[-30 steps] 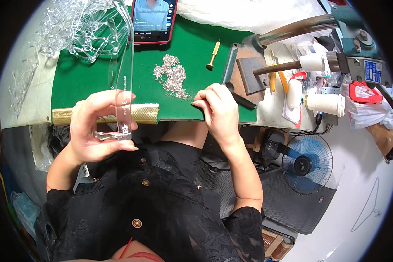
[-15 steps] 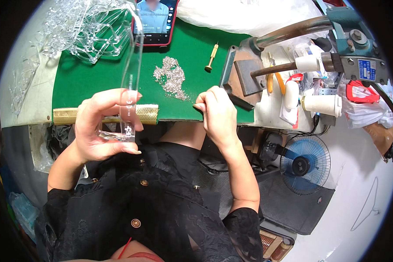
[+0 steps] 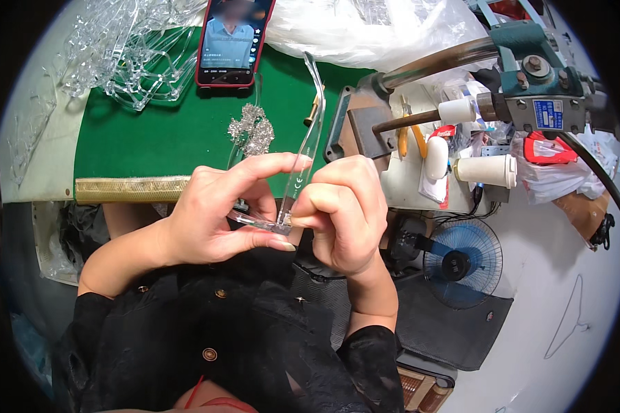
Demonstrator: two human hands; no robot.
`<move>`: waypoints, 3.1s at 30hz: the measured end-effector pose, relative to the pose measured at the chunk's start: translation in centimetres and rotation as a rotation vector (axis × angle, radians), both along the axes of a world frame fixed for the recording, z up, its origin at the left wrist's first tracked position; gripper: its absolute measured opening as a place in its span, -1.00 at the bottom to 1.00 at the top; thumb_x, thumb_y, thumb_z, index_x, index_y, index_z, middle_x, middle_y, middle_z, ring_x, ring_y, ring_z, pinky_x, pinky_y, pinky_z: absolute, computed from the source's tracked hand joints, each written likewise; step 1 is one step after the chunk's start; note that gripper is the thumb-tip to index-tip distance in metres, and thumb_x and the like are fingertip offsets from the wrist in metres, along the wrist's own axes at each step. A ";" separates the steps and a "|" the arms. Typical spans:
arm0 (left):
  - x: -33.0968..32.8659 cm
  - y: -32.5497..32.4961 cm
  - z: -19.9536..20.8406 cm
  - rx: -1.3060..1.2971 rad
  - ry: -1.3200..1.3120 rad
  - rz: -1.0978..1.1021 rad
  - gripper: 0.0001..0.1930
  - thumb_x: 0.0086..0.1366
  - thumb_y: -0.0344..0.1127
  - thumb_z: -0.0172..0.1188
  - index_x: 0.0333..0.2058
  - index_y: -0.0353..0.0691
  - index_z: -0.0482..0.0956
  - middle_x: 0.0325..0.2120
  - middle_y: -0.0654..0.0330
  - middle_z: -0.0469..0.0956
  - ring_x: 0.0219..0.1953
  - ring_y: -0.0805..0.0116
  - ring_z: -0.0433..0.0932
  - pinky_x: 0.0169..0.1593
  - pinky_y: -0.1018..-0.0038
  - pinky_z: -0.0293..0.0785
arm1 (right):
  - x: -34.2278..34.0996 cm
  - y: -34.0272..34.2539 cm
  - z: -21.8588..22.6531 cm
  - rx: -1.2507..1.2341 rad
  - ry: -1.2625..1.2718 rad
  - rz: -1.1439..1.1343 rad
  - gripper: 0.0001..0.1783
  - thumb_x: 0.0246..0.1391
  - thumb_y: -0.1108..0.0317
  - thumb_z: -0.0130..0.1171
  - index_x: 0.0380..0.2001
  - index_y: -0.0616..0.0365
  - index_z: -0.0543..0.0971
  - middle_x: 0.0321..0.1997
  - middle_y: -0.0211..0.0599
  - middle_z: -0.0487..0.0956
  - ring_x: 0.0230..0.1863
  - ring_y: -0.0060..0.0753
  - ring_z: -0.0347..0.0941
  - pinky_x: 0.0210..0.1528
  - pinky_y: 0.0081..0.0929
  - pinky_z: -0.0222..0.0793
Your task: The person repeatedly picks up clear acrylic pieces and small silver beads from a green work mat, inserts the beads into the acrylic pieces, and places the assembled items aside. The person also briefly moves bubble wrap and handles a smartphone on the table.
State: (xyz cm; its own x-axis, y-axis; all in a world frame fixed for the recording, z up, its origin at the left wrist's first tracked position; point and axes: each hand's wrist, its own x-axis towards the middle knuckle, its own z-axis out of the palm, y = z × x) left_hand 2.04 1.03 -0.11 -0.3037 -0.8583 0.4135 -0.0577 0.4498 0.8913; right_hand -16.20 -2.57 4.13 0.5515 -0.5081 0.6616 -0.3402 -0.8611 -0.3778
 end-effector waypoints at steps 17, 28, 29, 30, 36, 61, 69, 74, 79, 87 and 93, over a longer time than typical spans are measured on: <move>0.3 -0.2 0.2 -0.014 -0.044 0.031 -0.25 -0.05 -0.26 0.47 0.13 -0.25 0.35 -0.62 0.19 0.54 -0.63 0.44 0.54 -0.49 0.56 0.45 | -0.2 0.2 0.0 0.094 -0.057 -0.040 -0.76 -0.21 0.19 0.34 -0.56 0.12 0.57 -0.50 -0.39 0.43 -0.43 -0.35 0.38 -0.36 -0.44 0.29; 0.2 0.0 0.5 -0.049 -0.029 0.046 -0.24 -0.07 -0.22 0.48 0.12 -0.26 0.35 -0.61 0.19 0.54 -0.62 0.44 0.54 -0.50 0.57 0.43 | 0.1 -0.3 0.2 0.275 -0.184 0.100 -0.76 -0.31 0.42 0.42 -0.52 0.18 0.55 -0.49 -0.36 0.50 -0.42 -0.40 0.40 -0.38 -0.51 0.30; 0.2 -0.1 0.6 -0.068 -0.048 0.059 -0.24 -0.07 -0.22 0.48 0.12 -0.27 0.35 -0.61 0.20 0.53 -0.62 0.45 0.53 -0.50 0.57 0.43 | 0.1 -0.3 0.2 0.300 -0.200 0.100 -0.76 -0.30 0.44 0.42 -0.51 0.19 0.54 -0.49 -0.36 0.50 -0.42 -0.40 0.40 -0.37 -0.51 0.31; 0.3 -0.2 0.7 -0.088 -0.068 0.073 -0.24 -0.06 -0.22 0.48 0.12 -0.27 0.35 -0.61 0.20 0.53 -0.62 0.45 0.53 -0.50 0.57 0.42 | 0.1 -0.2 0.2 0.325 -0.216 0.100 -0.76 -0.28 0.45 0.42 -0.51 0.20 0.54 -0.48 -0.35 0.51 -0.42 -0.40 0.41 -0.36 -0.52 0.31; 0.2 -0.3 0.7 -0.061 -0.045 0.070 -0.24 -0.06 -0.23 0.48 0.12 -0.28 0.33 -0.63 0.20 0.52 -0.62 0.46 0.53 -0.49 0.58 0.42 | 0.3 0.1 0.2 0.371 -0.245 0.066 -0.81 -0.17 0.45 0.38 -0.49 0.22 0.54 -0.50 -0.32 0.51 -0.43 -0.43 0.41 -0.36 -0.55 0.31; 0.7 -0.5 1.3 0.216 0.159 -0.142 -0.33 0.06 -0.38 0.41 0.13 -0.30 0.30 -0.60 0.25 0.55 -0.54 0.58 0.52 -0.36 0.65 0.40 | 0.7 -1.0 1.4 0.230 -0.102 0.127 -0.80 -0.20 0.30 0.36 -0.53 0.14 0.56 -0.50 -0.39 0.45 -0.44 -0.41 0.36 -0.41 -0.53 0.27; 0.8 -0.6 1.2 0.238 0.201 -0.153 -0.32 0.04 -0.39 0.41 0.13 -0.30 0.30 -0.59 0.27 0.55 -0.53 0.60 0.50 -0.36 0.65 0.40 | 0.9 -1.4 0.9 0.271 -0.196 0.160 -0.80 -0.25 0.44 0.37 -0.51 0.17 0.53 -0.49 -0.36 0.46 -0.44 -0.42 0.37 -0.39 -0.54 0.27; 1.2 -0.8 1.4 0.231 0.205 -0.135 -0.28 0.00 -0.45 0.41 0.15 -0.32 0.29 -0.49 0.25 0.58 -0.52 0.61 0.47 -0.36 0.65 0.38 | -0.4 -1.5 0.1 0.284 -0.342 0.093 -0.86 -0.13 0.52 0.27 -0.47 0.27 0.50 -0.46 -0.30 0.46 -0.42 -0.47 0.36 -0.35 -0.58 0.25; 2.6 -1.1 1.0 0.153 0.232 -0.095 -0.24 -0.04 -0.51 0.40 0.16 -0.39 0.24 -0.32 0.22 0.59 -0.49 0.57 0.51 -0.33 0.64 0.42 | -3.3 -2.0 -4.4 0.567 -0.085 -0.233 -0.96 -0.01 0.63 0.11 -0.45 0.31 0.53 -0.46 -0.30 0.49 -0.42 -0.49 0.41 -0.35 -0.60 0.29; 3.3 -0.7 0.8 0.229 0.345 -0.070 -0.18 -0.02 -0.41 0.42 0.17 -0.48 0.15 0.14 -0.03 0.33 -0.44 0.48 0.53 -0.34 0.58 0.48 | -3.9 -1.1 -8.3 0.438 0.107 -0.288 -0.89 -0.13 0.64 0.20 -0.45 0.28 0.54 -0.48 -0.21 0.49 -0.44 -0.27 0.46 -0.40 -0.44 0.36; 3.2 -0.7 0.7 0.229 0.275 -0.080 -0.19 -0.02 -0.43 0.42 0.17 -0.48 0.17 0.08 0.00 0.40 -0.45 0.49 0.54 -0.35 0.60 0.47 | -2.9 -1.1 -7.9 0.467 0.128 -0.302 -0.87 -0.17 0.61 0.26 -0.50 0.27 0.52 -0.51 -0.25 0.46 -0.47 -0.28 0.44 -0.43 -0.42 0.34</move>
